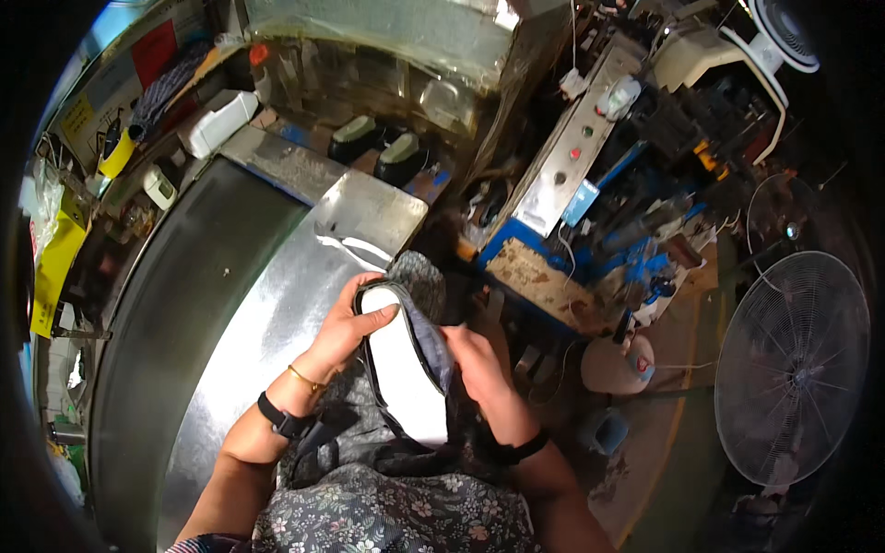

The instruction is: Operating industrial shoe machinery by placing lasts into the heat setting machine and moving components onto a conveyor belt.

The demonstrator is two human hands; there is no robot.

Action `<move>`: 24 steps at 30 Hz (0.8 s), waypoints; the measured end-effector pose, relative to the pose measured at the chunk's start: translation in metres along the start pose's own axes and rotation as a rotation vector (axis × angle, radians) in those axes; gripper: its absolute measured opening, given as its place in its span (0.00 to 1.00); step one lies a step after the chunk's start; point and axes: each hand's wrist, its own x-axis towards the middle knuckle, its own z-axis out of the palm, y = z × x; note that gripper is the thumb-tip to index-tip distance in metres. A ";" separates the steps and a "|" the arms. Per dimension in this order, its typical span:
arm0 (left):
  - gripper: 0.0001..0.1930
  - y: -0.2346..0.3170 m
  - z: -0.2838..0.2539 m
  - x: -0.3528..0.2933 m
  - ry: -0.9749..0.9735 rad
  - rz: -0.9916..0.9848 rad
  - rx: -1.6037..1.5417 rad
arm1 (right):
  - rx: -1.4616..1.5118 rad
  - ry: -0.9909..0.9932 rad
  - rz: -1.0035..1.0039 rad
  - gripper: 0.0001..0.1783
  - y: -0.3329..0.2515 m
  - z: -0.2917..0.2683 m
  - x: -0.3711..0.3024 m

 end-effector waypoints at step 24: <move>0.29 -0.025 0.002 0.000 -0.136 -0.115 -0.030 | -0.697 -0.152 -0.283 0.33 0.041 0.002 -0.022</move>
